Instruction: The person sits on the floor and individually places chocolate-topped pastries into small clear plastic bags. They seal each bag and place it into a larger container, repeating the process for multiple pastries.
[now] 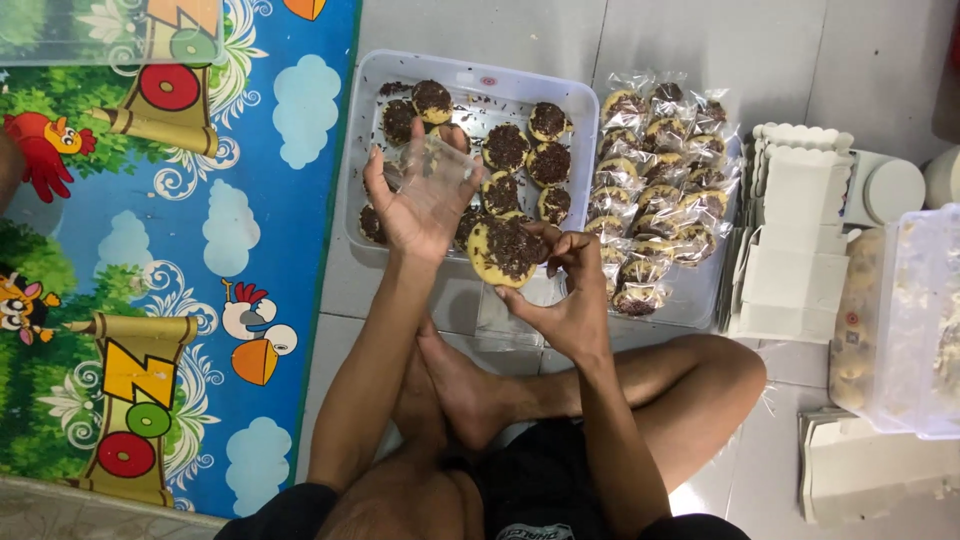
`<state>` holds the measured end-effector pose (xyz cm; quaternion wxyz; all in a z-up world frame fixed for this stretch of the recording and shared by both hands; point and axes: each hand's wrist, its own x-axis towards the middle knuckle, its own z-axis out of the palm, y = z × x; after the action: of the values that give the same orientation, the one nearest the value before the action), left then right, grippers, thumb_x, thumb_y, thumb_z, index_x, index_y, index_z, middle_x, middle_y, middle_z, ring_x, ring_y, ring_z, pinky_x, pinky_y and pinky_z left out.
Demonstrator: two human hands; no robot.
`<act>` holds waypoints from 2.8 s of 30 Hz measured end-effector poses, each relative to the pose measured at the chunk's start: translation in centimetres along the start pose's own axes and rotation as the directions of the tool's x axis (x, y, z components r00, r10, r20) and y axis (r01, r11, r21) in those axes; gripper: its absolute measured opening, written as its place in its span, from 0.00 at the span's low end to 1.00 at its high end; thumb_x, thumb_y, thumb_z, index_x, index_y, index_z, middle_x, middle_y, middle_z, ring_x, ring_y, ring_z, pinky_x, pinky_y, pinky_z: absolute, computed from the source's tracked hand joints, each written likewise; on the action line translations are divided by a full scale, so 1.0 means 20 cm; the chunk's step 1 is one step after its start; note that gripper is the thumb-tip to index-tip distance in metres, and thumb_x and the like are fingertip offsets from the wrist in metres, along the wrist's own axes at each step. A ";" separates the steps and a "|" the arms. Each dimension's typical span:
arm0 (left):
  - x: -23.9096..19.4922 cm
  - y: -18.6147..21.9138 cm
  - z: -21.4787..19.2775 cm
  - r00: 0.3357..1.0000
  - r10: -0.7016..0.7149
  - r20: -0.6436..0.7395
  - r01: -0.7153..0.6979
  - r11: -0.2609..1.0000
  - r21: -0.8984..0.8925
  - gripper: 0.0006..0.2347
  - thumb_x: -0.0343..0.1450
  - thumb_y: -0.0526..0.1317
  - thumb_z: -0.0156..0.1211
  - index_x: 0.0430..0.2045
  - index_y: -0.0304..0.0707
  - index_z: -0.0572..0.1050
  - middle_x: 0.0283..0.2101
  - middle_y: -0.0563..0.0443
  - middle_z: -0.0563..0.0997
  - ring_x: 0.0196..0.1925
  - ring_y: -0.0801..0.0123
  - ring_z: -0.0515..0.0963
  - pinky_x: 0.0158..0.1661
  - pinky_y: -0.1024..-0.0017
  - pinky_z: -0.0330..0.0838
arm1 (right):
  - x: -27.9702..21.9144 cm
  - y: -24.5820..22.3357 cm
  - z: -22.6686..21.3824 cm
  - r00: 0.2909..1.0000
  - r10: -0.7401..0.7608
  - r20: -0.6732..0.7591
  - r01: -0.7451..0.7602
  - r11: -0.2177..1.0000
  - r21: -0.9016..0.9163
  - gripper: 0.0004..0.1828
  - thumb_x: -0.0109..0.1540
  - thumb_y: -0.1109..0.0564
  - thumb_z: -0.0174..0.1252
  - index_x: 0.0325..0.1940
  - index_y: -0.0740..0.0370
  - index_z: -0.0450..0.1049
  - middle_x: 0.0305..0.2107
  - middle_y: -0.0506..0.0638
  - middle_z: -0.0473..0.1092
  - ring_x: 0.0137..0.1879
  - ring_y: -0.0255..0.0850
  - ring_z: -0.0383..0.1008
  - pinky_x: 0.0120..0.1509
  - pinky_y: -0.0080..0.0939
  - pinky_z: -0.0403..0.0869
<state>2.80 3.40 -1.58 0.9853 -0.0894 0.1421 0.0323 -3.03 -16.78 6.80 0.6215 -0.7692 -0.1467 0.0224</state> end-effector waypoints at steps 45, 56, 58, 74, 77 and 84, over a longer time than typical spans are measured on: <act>0.06 -0.08 -0.05 0.830 -0.099 0.549 -0.124 0.927 0.355 0.18 0.76 0.50 0.60 0.59 0.47 0.74 0.71 0.46 0.71 0.71 0.54 0.73 0.66 0.44 0.70 | -0.03 0.07 0.04 0.983 0.056 -0.176 0.000 0.952 0.305 0.32 0.56 0.68 0.70 0.42 0.49 0.50 0.62 0.67 0.65 0.40 0.35 0.60 0.49 0.34 0.66; 0.05 -0.07 -0.05 0.866 -0.050 0.498 -0.165 0.911 0.379 0.22 0.77 0.44 0.57 0.69 0.46 0.67 0.73 0.40 0.66 0.73 0.51 0.69 0.69 0.41 0.67 | -0.04 0.13 0.06 0.986 0.053 -0.155 -0.009 0.962 0.273 0.31 0.56 0.67 0.70 0.41 0.50 0.50 0.62 0.66 0.65 0.54 0.39 0.65 0.49 0.37 0.64; 0.06 -0.05 -0.05 0.827 -0.052 0.560 -0.209 0.896 0.393 0.21 0.78 0.44 0.54 0.68 0.47 0.70 0.73 0.41 0.66 0.72 0.54 0.69 0.69 0.44 0.67 | -0.04 0.17 0.06 0.986 0.027 -0.167 0.038 0.928 0.371 0.31 0.57 0.69 0.69 0.42 0.50 0.51 0.63 0.66 0.64 0.61 0.42 0.66 0.52 0.37 0.64; 0.04 -0.19 -0.15 0.923 0.021 0.383 -0.162 0.927 0.338 0.31 0.73 0.43 0.60 0.72 0.47 0.55 0.70 0.39 0.67 0.70 0.47 0.70 0.63 0.41 0.72 | -0.03 0.25 0.19 0.971 0.097 -0.219 -0.050 0.976 0.213 0.33 0.51 0.63 0.78 0.41 0.55 0.56 0.44 0.54 0.68 0.40 0.34 0.63 0.42 0.32 0.68; 0.04 -0.21 -0.18 0.920 0.012 0.393 -0.171 0.912 0.373 0.34 0.73 0.47 0.58 0.74 0.48 0.49 0.70 0.39 0.65 0.67 0.49 0.73 0.62 0.44 0.74 | -0.02 0.21 0.19 0.968 0.091 -0.235 -0.044 0.979 0.198 0.35 0.49 0.63 0.80 0.41 0.56 0.56 0.40 0.57 0.72 0.37 0.35 0.66 0.39 0.33 0.67; 0.00 -0.27 -0.21 0.956 0.009 0.293 -0.135 0.901 0.412 0.36 0.73 0.49 0.57 0.76 0.46 0.44 0.68 0.37 0.67 0.64 0.49 0.76 0.60 0.50 0.77 | -0.09 0.42 0.20 0.954 0.078 -0.291 -0.031 0.986 0.163 0.35 0.49 0.64 0.80 0.48 0.61 0.61 0.38 0.55 0.68 0.37 0.39 0.68 0.42 0.38 0.71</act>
<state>2.04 -2.64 -4.68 0.9890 0.1393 0.0059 0.0494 -3.90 -14.93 -2.55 0.6940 -0.7165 -0.0285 -0.0643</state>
